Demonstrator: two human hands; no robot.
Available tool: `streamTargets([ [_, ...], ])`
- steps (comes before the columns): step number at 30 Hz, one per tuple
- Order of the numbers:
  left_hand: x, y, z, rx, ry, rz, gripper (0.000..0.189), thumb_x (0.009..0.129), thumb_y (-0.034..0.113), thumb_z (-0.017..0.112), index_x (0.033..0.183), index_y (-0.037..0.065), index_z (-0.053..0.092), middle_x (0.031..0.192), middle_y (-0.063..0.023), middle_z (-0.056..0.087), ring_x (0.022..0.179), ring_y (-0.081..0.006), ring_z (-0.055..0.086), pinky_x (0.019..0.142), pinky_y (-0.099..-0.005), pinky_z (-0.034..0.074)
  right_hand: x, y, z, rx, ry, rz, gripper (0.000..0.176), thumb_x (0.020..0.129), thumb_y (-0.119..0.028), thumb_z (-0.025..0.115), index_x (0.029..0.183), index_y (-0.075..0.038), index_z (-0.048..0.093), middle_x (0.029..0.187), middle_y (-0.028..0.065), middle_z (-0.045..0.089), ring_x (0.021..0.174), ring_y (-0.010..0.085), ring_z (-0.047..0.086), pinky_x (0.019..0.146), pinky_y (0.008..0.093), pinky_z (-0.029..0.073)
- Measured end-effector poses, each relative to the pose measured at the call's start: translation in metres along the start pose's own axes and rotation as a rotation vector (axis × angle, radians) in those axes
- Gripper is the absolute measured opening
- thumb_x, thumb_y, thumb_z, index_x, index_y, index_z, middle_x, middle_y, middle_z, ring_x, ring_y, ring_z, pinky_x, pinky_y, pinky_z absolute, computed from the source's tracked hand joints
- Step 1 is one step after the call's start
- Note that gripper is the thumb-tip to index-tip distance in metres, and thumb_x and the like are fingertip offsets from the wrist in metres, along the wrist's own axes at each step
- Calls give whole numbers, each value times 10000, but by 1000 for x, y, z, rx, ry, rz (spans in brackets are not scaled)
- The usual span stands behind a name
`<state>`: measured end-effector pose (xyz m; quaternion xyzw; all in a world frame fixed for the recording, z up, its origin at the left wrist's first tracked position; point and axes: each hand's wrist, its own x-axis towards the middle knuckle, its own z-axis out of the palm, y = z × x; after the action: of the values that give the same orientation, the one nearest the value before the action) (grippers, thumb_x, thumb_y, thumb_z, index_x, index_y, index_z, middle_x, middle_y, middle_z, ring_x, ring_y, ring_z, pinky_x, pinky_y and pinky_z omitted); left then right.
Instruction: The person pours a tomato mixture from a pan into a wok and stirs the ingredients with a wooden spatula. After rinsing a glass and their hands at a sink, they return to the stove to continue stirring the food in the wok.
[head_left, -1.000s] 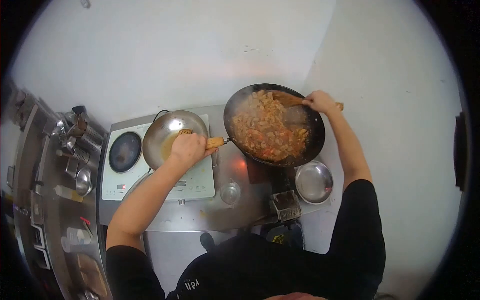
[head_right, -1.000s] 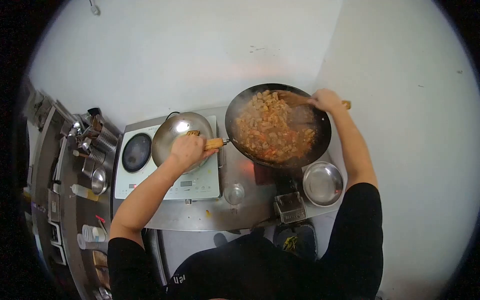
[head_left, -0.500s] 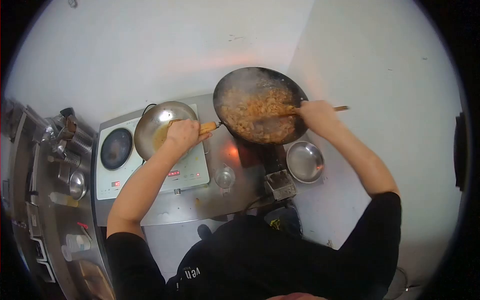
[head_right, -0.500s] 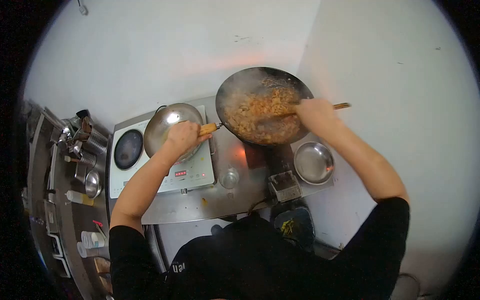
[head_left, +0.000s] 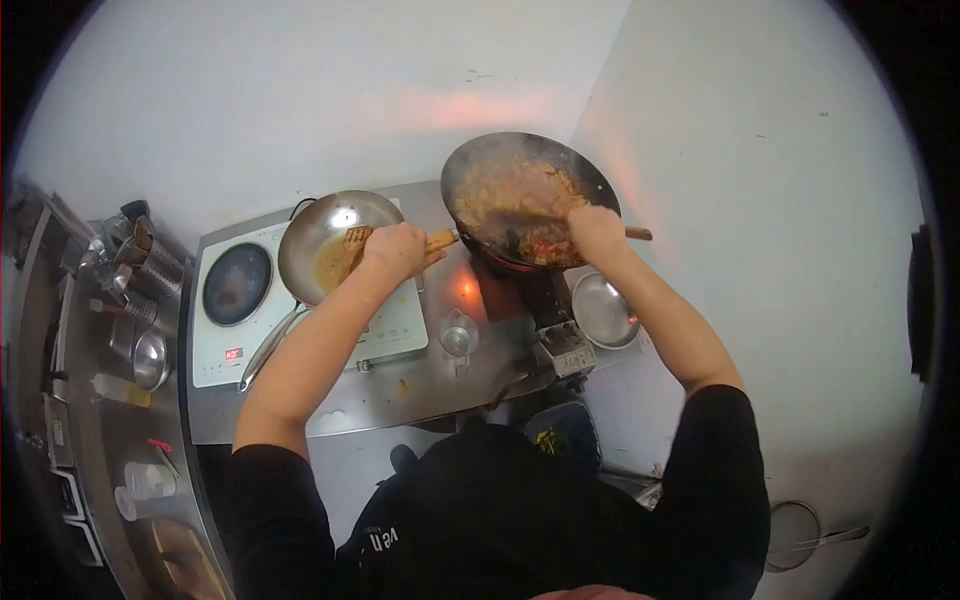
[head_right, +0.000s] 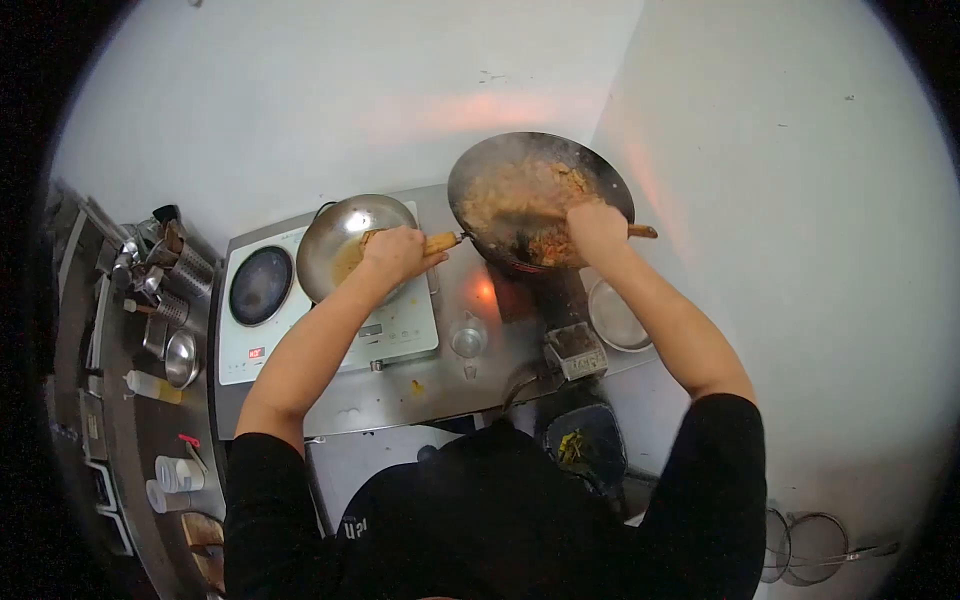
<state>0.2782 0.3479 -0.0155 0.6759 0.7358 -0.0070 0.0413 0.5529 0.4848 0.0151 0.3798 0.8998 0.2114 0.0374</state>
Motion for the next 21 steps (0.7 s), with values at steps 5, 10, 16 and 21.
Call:
streamTargets([
  [5, -1, -1, 6, 12, 85, -3, 558, 830, 576, 504, 838, 45, 675, 802, -145, 667, 761, -300, 660, 697, -397, 531, -3, 19, -46, 139, 6, 195, 138, 773, -108, 562, 778, -34, 678, 807, 184, 664, 775, 311, 667, 678, 401, 539],
  [10, -4, 1, 9, 8, 80, -11, 544, 830, 559, 514, 818, 38, 669, 800, -139, 666, 761, -294, 661, 687, -389, 532, -6, -55, -45, 271, 43, 16, 154, 777, -83, 533, 809, -11, 665, 820, 208, 657, 788, 331, 662, 685, 425, 534],
  [16, -7, 8, 9, 45, 107, 26, 526, 843, 535, 510, 860, 32, 661, 805, -143, 666, 758, -288, 662, 684, -381, 533, 94, -33, 19, 363, 55, 342, 215, 819, -101, 482, 879, -28, 675, 921, 201, 658, 859, 329, 654, 728, 413, 531],
  [21, -7, 9, 9, 48, 100, -18, 523, 848, 531, 507, 881, 30, 656, 808, -135, 667, 758, -279, 663, 684, -373, 534, 74, 20, -22, 352, 95, 406, 231, 835, -113, 476, 897, -27, 681, 941, 193, 658, 895, 325, 647, 740, 409, 530],
])
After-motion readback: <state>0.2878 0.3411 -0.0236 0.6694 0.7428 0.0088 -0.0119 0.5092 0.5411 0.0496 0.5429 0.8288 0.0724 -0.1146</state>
